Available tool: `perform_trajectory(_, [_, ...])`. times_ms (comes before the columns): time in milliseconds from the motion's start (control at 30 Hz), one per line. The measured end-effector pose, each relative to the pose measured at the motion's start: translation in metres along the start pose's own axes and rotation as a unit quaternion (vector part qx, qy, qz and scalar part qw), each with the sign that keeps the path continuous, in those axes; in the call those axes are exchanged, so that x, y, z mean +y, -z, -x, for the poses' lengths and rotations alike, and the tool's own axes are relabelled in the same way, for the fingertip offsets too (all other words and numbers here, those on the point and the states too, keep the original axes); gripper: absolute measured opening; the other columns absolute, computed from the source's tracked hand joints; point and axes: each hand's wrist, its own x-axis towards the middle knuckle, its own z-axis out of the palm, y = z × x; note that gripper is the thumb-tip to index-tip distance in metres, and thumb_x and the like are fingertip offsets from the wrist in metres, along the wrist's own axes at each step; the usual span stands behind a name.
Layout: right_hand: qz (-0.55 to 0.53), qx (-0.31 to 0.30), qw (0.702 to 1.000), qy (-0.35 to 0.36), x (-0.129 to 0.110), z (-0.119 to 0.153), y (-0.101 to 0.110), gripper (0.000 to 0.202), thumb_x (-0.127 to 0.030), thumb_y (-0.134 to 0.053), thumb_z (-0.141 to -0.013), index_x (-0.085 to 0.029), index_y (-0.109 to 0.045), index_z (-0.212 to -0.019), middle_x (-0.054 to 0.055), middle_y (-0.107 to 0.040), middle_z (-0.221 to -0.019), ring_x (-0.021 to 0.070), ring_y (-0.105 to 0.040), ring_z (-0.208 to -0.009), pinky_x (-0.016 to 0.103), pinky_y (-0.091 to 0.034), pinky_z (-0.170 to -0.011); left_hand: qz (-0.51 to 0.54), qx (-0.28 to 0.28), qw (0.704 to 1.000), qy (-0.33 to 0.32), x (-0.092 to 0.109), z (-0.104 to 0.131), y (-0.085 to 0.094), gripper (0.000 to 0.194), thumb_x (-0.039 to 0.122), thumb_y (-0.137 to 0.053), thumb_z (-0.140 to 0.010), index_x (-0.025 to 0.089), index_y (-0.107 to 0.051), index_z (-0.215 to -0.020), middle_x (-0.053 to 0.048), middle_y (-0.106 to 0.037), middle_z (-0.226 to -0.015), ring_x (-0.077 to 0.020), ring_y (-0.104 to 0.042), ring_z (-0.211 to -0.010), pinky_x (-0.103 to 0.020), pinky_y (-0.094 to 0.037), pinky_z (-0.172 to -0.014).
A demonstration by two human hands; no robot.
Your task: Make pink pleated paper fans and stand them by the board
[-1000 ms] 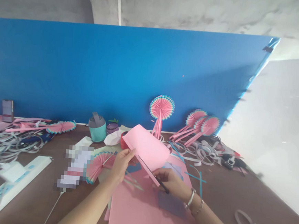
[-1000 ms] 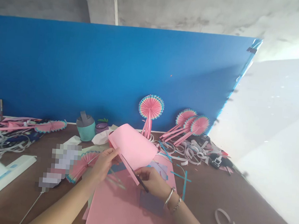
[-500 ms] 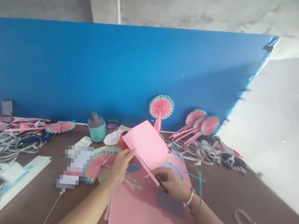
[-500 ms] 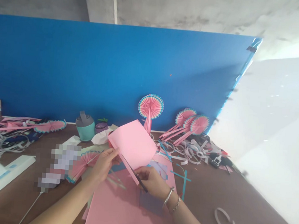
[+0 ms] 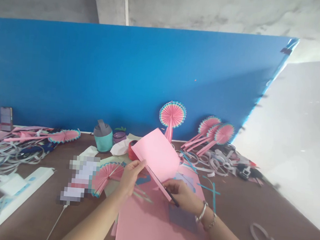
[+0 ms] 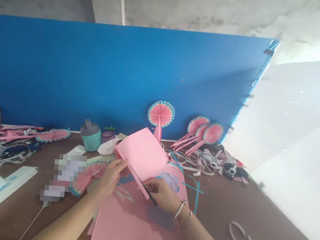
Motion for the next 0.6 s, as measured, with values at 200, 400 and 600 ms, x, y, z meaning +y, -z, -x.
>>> perform_trajectory(200, [-0.011, -0.003, 1.0, 0.011, 0.0021, -0.0012, 0.001, 0.026, -0.016, -0.052, -0.055, -0.016, -0.066, -0.077, -0.007, -0.052, -0.053, 0.003, -0.038, -0.039, 0.014, -0.03, -0.037, 0.03, 0.023, 0.999, 0.003, 0.0026, -0.0036, 0.0037, 0.042, 0.053, -0.075, -0.061, 0.014, -0.064, -0.071, -0.001, -0.061, -0.059, -0.0118, -0.055, -0.054, -0.02, -0.041, -0.048])
perform_trajectory(400, [0.003, 0.003, 1.0, -0.005, 0.0029, -0.0007, 0.0006, 0.029, -0.013, -0.049, -0.052, -0.016, -0.066, -0.076, -0.006, -0.058, -0.059, 0.0029, -0.04, -0.04, 0.014, -0.033, -0.037, 0.071, 0.044, 0.996, -0.021, 0.0031, -0.0069, 0.008, 0.039, 0.048, -0.078, -0.059, 0.015, -0.056, -0.058, 0.003, -0.056, -0.054, -0.0086, -0.051, -0.05, -0.019, -0.039, -0.048])
perform_trajectory(600, [0.007, -0.001, 1.0, 0.003, 0.0037, -0.0015, 0.0013, 0.029, -0.014, -0.052, -0.056, -0.016, -0.068, -0.079, -0.005, -0.058, -0.058, 0.003, -0.041, -0.039, 0.014, -0.031, -0.035, 0.065, 0.027, 0.997, -0.012, 0.0009, -0.0065, 0.0062, 0.037, 0.046, -0.078, -0.061, 0.014, -0.059, -0.06, 0.002, -0.056, -0.053, -0.0086, -0.05, -0.051, -0.02, -0.039, -0.05])
